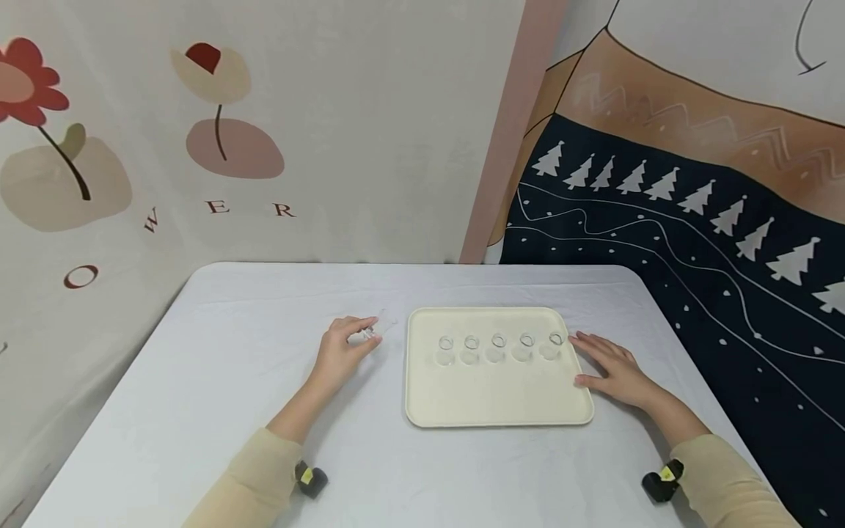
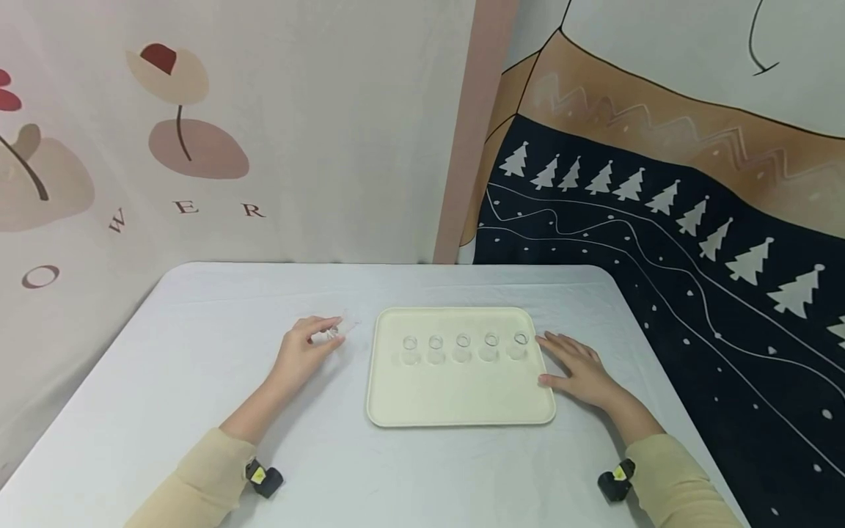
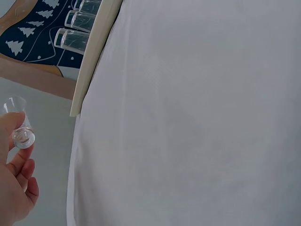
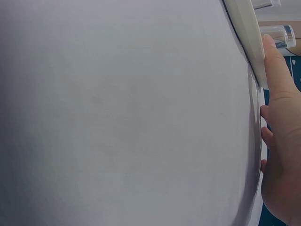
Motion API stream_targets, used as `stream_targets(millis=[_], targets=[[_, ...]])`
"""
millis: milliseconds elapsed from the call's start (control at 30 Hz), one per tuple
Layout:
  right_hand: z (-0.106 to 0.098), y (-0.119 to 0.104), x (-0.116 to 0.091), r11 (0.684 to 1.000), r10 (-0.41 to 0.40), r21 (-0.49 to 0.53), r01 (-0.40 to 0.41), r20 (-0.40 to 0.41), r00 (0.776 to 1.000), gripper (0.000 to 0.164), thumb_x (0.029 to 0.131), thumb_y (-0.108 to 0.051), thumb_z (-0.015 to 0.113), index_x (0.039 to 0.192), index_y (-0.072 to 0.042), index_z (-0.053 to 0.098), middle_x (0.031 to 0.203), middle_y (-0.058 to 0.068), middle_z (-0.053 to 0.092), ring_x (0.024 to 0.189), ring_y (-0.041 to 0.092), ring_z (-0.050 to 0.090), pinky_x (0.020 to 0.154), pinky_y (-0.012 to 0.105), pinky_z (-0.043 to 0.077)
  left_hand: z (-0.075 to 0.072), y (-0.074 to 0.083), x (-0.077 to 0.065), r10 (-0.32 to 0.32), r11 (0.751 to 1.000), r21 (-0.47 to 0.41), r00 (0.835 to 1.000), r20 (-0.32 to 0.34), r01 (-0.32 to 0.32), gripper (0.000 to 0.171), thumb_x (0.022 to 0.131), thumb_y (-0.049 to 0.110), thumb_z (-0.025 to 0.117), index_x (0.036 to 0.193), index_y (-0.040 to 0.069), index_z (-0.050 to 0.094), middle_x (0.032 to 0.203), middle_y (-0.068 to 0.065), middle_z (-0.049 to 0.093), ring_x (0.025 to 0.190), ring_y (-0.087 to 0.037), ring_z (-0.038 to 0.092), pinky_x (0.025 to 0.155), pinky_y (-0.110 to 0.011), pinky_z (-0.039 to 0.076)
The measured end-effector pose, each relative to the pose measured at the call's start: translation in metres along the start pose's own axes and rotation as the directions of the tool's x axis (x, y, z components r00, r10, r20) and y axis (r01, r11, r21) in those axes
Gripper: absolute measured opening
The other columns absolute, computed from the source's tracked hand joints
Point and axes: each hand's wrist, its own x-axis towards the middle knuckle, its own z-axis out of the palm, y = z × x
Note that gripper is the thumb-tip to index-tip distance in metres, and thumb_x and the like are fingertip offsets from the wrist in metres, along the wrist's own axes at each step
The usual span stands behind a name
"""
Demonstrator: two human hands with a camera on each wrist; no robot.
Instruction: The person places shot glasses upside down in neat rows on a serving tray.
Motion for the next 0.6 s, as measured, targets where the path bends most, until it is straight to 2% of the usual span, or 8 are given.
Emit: stream_targets(millis=[200, 600], targets=[[0.000, 0.000, 0.000, 1.000, 0.008, 0.006, -0.008, 0.003, 1.000, 0.079, 0.082, -0.047, 0.070, 0.147, -0.016, 0.037, 0.150, 0.023, 0.029, 0.136, 0.046, 0.016, 0.102, 0.068, 0.006, 0.002, 0.003, 0.000, 0.055, 0.998, 0.040, 0.998, 0.001, -0.055, 0.037, 0.083, 0.013, 0.076, 0.117, 0.002, 0.067, 0.109, -0.010, 0.063, 0.106, -0.026, 0.049, 0.092, -0.047, 0.042], [0.001, 0.000, 0.000, 1.000, 0.002, 0.000, -0.002, -0.001, 1.000, 0.078, 0.082, -0.046, 0.070, 0.147, -0.016, 0.038, 0.149, 0.024, 0.030, 0.136, 0.046, 0.017, 0.102, 0.068, 0.007, 0.016, 0.016, 0.002, 0.153, 0.988, 0.042, 0.986, -0.063, -0.151, 0.036, 0.076, 0.008, 0.081, 0.109, 0.001, 0.070, 0.104, -0.011, 0.066, 0.101, -0.026, 0.053, 0.088, -0.045, 0.044]])
